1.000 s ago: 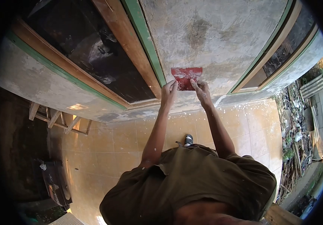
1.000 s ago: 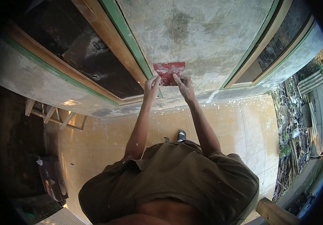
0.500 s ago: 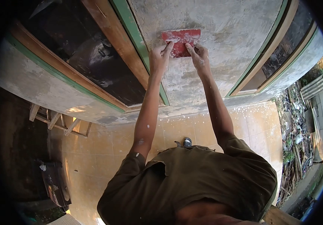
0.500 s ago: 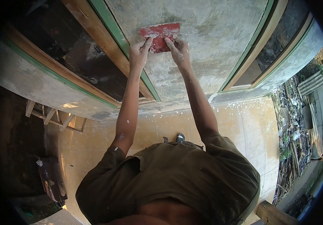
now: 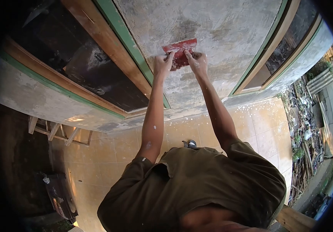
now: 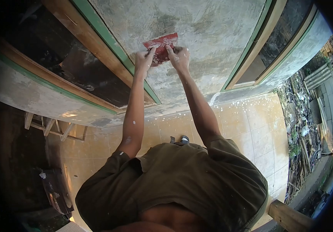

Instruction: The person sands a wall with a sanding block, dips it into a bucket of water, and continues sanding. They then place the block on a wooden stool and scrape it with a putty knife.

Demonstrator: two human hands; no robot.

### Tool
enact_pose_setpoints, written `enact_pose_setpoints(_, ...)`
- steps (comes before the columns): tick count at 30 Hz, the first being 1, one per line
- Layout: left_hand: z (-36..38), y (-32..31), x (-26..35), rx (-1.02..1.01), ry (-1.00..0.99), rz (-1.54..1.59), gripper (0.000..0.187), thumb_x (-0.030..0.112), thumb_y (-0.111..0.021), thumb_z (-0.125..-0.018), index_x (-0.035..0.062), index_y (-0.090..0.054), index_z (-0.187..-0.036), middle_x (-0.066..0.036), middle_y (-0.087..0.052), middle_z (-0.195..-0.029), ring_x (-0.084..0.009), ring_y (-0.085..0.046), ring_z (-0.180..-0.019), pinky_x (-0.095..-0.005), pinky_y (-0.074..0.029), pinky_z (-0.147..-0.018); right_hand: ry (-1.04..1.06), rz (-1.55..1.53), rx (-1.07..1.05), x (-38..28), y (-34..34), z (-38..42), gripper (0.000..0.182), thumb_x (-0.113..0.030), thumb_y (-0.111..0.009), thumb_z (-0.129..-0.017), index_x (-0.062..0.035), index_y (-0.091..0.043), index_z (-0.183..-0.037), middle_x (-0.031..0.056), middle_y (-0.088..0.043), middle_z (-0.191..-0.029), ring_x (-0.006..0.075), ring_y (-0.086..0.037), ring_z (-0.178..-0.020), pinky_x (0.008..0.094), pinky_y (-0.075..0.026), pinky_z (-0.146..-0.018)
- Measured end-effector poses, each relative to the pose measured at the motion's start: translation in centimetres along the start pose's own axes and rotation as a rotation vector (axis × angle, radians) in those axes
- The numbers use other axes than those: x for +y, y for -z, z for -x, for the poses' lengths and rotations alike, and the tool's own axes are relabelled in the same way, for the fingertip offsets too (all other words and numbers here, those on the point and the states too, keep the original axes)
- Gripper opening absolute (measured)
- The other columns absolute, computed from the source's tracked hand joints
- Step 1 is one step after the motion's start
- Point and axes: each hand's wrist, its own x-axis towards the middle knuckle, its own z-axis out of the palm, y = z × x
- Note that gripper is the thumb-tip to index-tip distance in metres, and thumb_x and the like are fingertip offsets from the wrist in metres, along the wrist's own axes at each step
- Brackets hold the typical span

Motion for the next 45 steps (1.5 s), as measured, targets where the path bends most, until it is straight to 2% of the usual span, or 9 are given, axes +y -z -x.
enact_pose_setpoints(1,0.8,-0.3,-0.3,0.005,0.036,-0.109,0.045,0.029,-0.060,-0.087,-0.0104,-0.062,-0.066,-0.008,-0.060,-0.056,-0.0182,-0.063,-0.050,-0.0307,-0.053,-0.041,-0.017,-0.009,-0.017,0.5,0.2,0.7,0.038,-0.034,-0.068,-0.080,0.0044,-0.066,-0.076,0.0070,-0.061,-0.059,0.0101,-0.053,-0.057,0.0302,-0.043,-0.056)
enact_pose_setpoints(4,0.7,-0.9,-5.4,0.016,0.029,-0.194,0.045,0.029,-0.061,-0.087,-0.0080,-0.060,-0.061,-0.009,-0.057,-0.052,-0.0183,-0.060,-0.045,-0.0322,-0.048,-0.038,-0.054,0.027,-0.040,1.7,1.0,2.3,0.035,-0.032,-0.069,-0.077,0.0029,-0.068,-0.078,0.0148,-0.063,-0.060,0.0210,-0.063,-0.056,0.0342,-0.046,-0.057)
enact_pose_setpoints(8,3.6,-1.6,-5.2,-0.006,0.048,-0.249,0.049,0.029,-0.061,-0.086,-0.0072,-0.052,-0.055,-0.009,-0.052,-0.048,-0.0189,-0.059,-0.044,-0.0349,-0.046,-0.040,-0.055,0.062,-0.055,4.4,1.8,3.5,0.034,-0.032,-0.068,-0.078,0.0023,-0.068,-0.078,0.0146,-0.063,-0.061,0.0186,-0.061,-0.055,0.0337,-0.045,-0.056)
enact_pose_setpoints(12,3.2,-1.0,-3.5,0.081,-0.323,-0.367,0.053,0.034,-0.059,-0.088,-0.0065,-0.049,-0.055,-0.007,-0.046,-0.045,-0.0147,-0.051,-0.039,-0.0321,-0.040,-0.038,0.232,0.039,-0.076,-0.7,4.3,4.5,0.029,-0.025,-0.064,-0.084,0.0036,-0.063,-0.081,0.0161,-0.057,-0.060,0.0186,-0.051,-0.051,0.0327,-0.042,-0.054)
enact_pose_setpoints(18,0.4,0.0,3.9,0.098,-0.166,-0.069,0.053,0.035,-0.058,-0.089,-0.0084,-0.053,-0.059,-0.005,-0.048,-0.048,-0.0128,-0.049,-0.040,-0.0310,-0.040,-0.038,0.392,0.035,-0.014,-7.0,3.5,0.6,0.036,-0.025,-0.064,-0.084,0.0057,-0.054,-0.069,0.0179,-0.049,-0.055,0.0185,-0.035,-0.048,0.0350,-0.034,-0.048)
enact_pose_setpoints(28,13.4,1.1,-13.9,-0.169,0.583,0.087,0.036,0.028,-0.057,-0.090,-0.0029,-0.057,-0.071,-0.010,-0.061,-0.062,-0.0196,-0.065,-0.053,-0.0264,-0.052,-0.041,-0.249,-0.031,-0.322,16.0,0.3,13.1,0.040,-0.031,-0.063,-0.082,0.0043,-0.053,-0.066,0.0042,-0.035,-0.051,0.0103,-0.033,-0.053,0.0336,-0.029,-0.047)
enact_pose_setpoints(33,22.5,4.7,-16.7,-0.002,0.797,0.213,0.038,0.032,-0.055,-0.091,-0.0047,-0.061,-0.099,-0.014,-0.066,-0.084,-0.0199,-0.067,-0.063,-0.0262,-0.053,-0.048,-0.456,-0.210,-0.504,17.2,1.6,22.0,0.028,-0.023,-0.055,-0.091,0.0034,-0.061,-0.088,-0.0013,-0.057,-0.075,0.0055,-0.048,-0.067,0.0232,-0.042,-0.060)
enact_pose_setpoints(37,26.6,8.9,-16.0,0.075,0.844,0.289,0.037,0.030,-0.053,-0.092,-0.0023,-0.059,-0.109,-0.012,-0.066,-0.093,-0.0196,-0.067,-0.065,-0.0250,-0.053,-0.054,-0.662,-0.417,-0.553,13.6,0.9,25.2,0.029,-0.023,-0.053,-0.093,0.0045,-0.061,-0.096,0.0029,-0.062,-0.081,0.0092,-0.056,-0.067,0.0246,-0.048,-0.064)
enact_pose_setpoints(45,33.5,19.3,-16.1,0.297,0.661,0.282,0.029,0.023,-0.057,-0.091,-0.0034,-0.062,-0.101,-0.013,-0.067,-0.086,-0.0180,-0.066,-0.061,-0.0248,-0.053,-0.053,-0.415,-0.432,-0.751,12.2,-9.6,28.9,0.029,-0.024,-0.053,-0.093,0.0034,-0.061,-0.095,0.0043,-0.062,-0.080,0.0105,-0.058,-0.065,0.0265,-0.048,-0.060)
